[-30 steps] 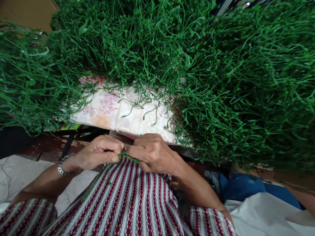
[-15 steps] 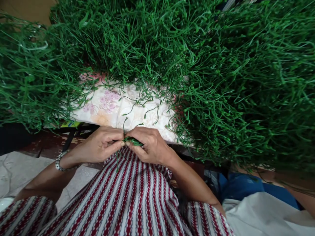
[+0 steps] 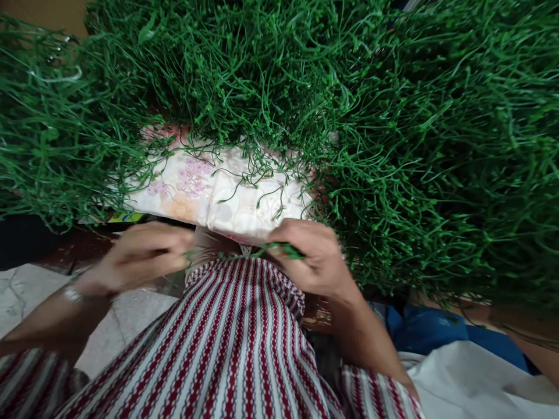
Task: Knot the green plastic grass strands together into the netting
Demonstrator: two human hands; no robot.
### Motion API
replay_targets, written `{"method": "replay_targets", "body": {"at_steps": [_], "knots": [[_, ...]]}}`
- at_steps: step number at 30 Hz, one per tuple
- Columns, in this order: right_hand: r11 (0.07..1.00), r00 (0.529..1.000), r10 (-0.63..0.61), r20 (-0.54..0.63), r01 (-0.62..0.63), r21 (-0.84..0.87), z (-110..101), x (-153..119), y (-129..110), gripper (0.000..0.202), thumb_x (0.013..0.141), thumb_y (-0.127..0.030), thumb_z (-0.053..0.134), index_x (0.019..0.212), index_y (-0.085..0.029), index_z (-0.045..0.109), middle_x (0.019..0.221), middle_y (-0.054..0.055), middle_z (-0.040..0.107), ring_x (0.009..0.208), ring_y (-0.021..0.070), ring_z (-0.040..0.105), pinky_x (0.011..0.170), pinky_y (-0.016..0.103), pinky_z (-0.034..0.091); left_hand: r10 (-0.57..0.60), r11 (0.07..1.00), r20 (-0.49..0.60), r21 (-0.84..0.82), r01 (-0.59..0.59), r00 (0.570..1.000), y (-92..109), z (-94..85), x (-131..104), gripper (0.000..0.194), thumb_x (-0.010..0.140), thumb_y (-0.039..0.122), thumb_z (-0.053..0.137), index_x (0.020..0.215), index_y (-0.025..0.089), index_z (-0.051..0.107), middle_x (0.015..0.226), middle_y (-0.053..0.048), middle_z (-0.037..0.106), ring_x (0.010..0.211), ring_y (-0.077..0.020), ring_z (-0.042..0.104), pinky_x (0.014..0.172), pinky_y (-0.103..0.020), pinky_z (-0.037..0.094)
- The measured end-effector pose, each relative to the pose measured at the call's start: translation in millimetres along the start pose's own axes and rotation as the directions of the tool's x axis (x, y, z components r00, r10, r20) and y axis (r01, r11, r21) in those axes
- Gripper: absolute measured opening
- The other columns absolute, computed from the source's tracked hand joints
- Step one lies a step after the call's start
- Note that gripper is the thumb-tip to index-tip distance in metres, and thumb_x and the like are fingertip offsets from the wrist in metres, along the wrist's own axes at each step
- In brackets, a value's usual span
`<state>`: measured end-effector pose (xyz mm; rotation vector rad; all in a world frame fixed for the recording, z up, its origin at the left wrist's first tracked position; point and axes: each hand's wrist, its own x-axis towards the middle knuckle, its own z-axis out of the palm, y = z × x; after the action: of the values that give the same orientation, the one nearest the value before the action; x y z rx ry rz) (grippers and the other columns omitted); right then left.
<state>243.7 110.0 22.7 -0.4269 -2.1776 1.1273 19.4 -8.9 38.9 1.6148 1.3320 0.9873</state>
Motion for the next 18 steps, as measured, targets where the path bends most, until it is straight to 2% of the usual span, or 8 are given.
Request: {"method": "replay_targets", "body": {"at_steps": [1,2,5,8,11,13,15,18], "knots": [[1.000,1.000,-0.002,-0.001,0.002,-0.029,0.4,2.6,-0.5,0.010,0.079,-0.012,0.051,0.076,-0.018,0.059,0.063,0.000,0.057,0.057,0.0106,0.052,0.054,0.024,0.039,-0.029,0.999,0.061,-0.024,0.031,0.998,-2.6,2.2,5.4,0.029,0.080,0.025,0.052,0.054,0.017,0.042,0.051,0.003,0.038,0.048,-0.0079,0.035,0.048,-0.022,0.029],[0.999,1.000,-0.005,-0.020,0.004,-0.051,3.1,5.3,-0.9,0.010,0.080,-0.013,0.051,0.078,-0.018,0.059,0.065,0.000,0.057,0.058,0.0102,0.053,0.054,0.023,0.039,-0.056,0.995,0.054,-0.077,0.060,0.997,-6.2,5.8,11.5,0.028,0.082,0.026,0.050,0.056,0.017,0.043,0.053,0.003,0.038,0.050,-0.0076,0.035,0.048,-0.021,0.029],[0.995,0.991,0.044,-0.125,-0.055,-0.088,20.0,12.5,-0.3,0.009,0.083,-0.018,0.051,0.087,-0.019,0.060,0.072,0.000,0.061,0.062,0.0089,0.055,0.054,0.020,0.040,-0.112,0.984,-0.105,-0.154,0.095,0.988,-18.6,21.2,28.9,0.027,0.082,0.029,0.051,0.060,0.015,0.047,0.056,0.003,0.040,0.053,-0.0073,0.036,0.050,-0.020,0.031],[0.988,0.993,0.105,-0.056,-0.111,-0.109,39.7,15.6,4.1,0.020,0.081,-0.027,0.058,0.099,-0.018,0.057,0.079,0.000,0.062,0.064,0.0088,0.056,0.058,0.019,0.043,-0.117,0.987,-0.232,-0.137,0.087,0.966,-26.6,35.5,38.4,0.024,0.081,0.025,0.052,0.061,0.015,0.049,0.055,0.004,0.042,0.053,-0.0066,0.038,0.051,-0.018,0.031],[0.978,0.990,0.130,-0.053,-0.137,-0.160,53.6,14.5,10.4,0.036,0.078,-0.032,0.063,0.107,-0.016,0.052,0.090,0.004,0.063,0.071,0.0108,0.057,0.064,0.021,0.044,-0.140,0.980,-0.309,-0.179,0.087,0.941,-27.1,43.2,41.5,0.020,0.080,0.022,0.053,0.062,0.014,0.051,0.056,0.003,0.046,0.054,-0.0064,0.041,0.051,-0.017,0.033],[0.972,0.987,0.155,-0.037,-0.159,-0.171,58.4,13.0,14.2,0.027,0.080,-0.032,0.059,0.100,-0.015,0.053,0.087,0.004,0.062,0.071,0.0109,0.056,0.063,0.021,0.042,-0.167,0.969,-0.307,-0.228,0.098,0.937,-24.7,44.3,42.9,0.018,0.079,0.022,0.054,0.062,0.014,0.053,0.056,0.003,0.047,0.053,-0.0062,0.041,0.050,-0.017,0.034],[0.968,0.982,0.186,-0.024,-0.187,-0.167,60.2,12.7,17.5,0.014,0.083,-0.030,0.054,0.083,-0.016,0.052,0.070,-0.001,0.056,0.060,0.0085,0.050,0.056,0.019,0.038,-0.191,0.962,-0.332,-0.252,0.109,0.924,-22.4,43.8,46.0,0.018,0.077,0.021,0.056,0.060,0.014,0.053,0.053,0.004,0.045,0.050,-0.0056,0.038,0.047,-0.017,0.032],[0.966,0.985,0.169,-0.038,-0.173,-0.191,59.7,17.3,22.2,0.024,0.086,-0.028,0.049,0.065,-0.017,0.043,0.055,-0.005,0.040,0.049,0.0063,0.038,0.049,0.019,0.030,-0.218,0.943,-0.444,-0.327,0.069,0.869,-23.0,44.5,58.3,0.020,0.076,0.021,0.057,0.058,0.015,0.050,0.050,0.005,0.039,0.046,-0.0046,0.033,0.043,-0.017,0.027]]}}
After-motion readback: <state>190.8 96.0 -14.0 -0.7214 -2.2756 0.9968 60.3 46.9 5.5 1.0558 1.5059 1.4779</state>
